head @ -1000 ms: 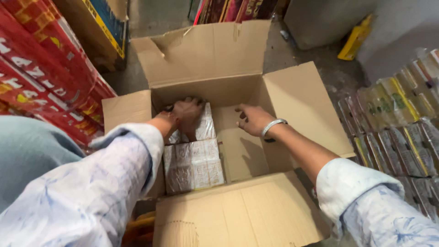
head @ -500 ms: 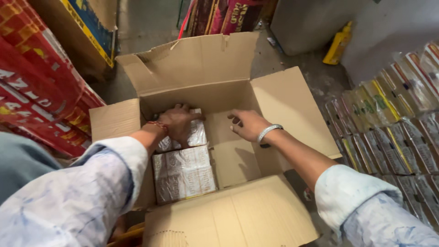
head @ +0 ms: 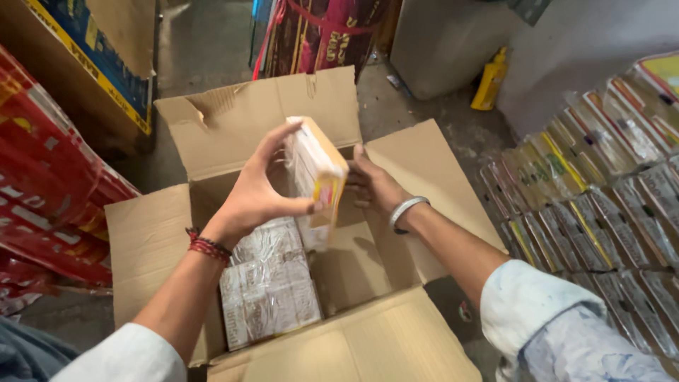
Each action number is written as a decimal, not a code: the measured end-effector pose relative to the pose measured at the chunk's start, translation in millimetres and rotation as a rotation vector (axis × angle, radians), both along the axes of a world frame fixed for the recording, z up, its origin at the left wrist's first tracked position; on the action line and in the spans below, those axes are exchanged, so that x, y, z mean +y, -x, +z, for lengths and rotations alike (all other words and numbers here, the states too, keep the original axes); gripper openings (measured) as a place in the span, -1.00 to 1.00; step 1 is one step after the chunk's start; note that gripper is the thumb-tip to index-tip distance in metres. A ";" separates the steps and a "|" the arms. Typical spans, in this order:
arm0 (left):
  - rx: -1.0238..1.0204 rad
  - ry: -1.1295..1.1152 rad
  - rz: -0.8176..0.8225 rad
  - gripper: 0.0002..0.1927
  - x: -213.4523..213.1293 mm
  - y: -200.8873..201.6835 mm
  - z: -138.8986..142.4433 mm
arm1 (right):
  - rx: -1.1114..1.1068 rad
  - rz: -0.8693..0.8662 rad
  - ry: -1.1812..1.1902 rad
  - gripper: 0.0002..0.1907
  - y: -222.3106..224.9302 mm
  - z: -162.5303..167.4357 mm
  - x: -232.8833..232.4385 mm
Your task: The person repeatedly picks individual soap packets from a cardboard box and places them on a growing stack against a wall. The person handles the packets one at a time, aligning them on the stack, and finishes by closing the now-empty box.
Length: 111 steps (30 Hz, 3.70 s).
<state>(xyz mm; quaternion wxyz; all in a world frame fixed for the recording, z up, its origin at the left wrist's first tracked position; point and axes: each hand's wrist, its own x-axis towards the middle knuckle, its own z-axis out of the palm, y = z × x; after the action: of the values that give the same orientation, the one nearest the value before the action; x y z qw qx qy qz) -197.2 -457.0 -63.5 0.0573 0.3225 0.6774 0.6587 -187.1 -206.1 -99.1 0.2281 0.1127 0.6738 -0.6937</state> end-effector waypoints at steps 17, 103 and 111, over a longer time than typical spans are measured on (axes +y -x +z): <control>-0.962 -1.031 -0.105 -0.46 12.0 -20.7 -32.2 | 0.084 0.262 0.081 -0.43 -3.0 4.3 3.6; 0.904 0.076 -0.563 -0.29 473.0 -357.2 56.2 | 0.513 -1.528 -0.897 -0.21 -542.0 58.1 291.4; 1.280 0.370 -0.557 -0.04 479.2 -371.0 33.4 | 0.322 -1.552 -1.166 -0.31 -536.7 65.7 303.0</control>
<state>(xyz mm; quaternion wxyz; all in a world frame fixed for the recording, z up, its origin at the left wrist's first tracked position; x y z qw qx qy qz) 173.8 22.2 -30.1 -0.1312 0.7910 0.5711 0.1760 349.6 96.9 -33.4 -0.4767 0.5228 0.6725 -0.2171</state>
